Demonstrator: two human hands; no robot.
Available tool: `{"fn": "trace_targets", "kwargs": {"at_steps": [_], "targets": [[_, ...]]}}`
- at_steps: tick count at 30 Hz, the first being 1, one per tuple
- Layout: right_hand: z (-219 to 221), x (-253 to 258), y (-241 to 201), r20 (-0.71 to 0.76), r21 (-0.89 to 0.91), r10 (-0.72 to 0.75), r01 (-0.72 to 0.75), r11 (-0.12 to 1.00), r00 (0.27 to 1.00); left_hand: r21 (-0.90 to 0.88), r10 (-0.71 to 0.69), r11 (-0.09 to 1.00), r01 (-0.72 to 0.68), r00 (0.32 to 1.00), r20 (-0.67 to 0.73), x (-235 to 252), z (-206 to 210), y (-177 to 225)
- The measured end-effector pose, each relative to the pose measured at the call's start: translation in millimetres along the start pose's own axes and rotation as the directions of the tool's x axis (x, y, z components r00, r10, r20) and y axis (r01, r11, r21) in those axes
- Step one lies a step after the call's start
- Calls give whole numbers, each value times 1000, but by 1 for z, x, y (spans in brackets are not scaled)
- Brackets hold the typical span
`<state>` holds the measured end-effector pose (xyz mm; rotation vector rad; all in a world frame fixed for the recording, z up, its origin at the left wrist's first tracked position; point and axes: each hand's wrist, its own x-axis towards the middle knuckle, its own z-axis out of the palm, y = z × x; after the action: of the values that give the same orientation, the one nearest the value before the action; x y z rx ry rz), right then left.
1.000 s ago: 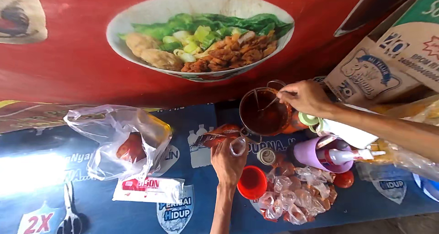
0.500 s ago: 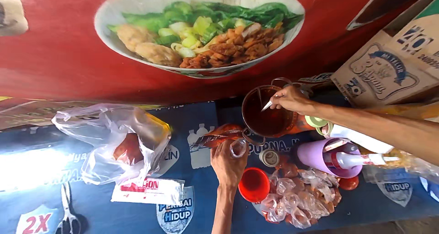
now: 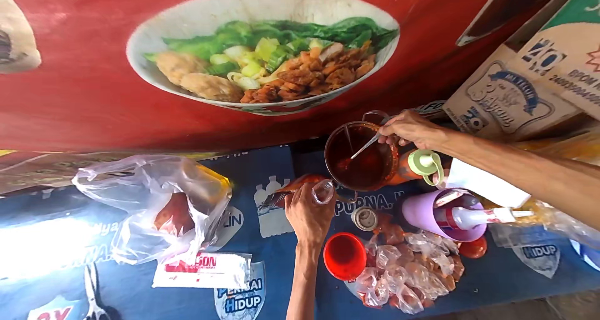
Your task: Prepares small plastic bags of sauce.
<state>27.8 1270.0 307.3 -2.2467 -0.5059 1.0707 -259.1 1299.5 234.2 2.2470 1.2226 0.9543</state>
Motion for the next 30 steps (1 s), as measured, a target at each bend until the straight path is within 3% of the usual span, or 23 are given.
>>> {"fn": "trace_targets", "kwargs": {"at_steps": [6,15,26,30], "targets": [[-28,-14,-11,-69,57,-74,78,995,995,102,30,994,-31,999,13,22,13,9],[-65,-57,-39,-124,96,-228,240,966,966,116,42,992,-55,993,109,49,23,28],[-59,-77,-56,-84,19,-387,390,921,918,56,3,998,-15,977,212,64,21,55],[-52,-84,-51,-94,-79,-515,509,857,852,42,-35,999,25,969,244,66,20,59]]}}
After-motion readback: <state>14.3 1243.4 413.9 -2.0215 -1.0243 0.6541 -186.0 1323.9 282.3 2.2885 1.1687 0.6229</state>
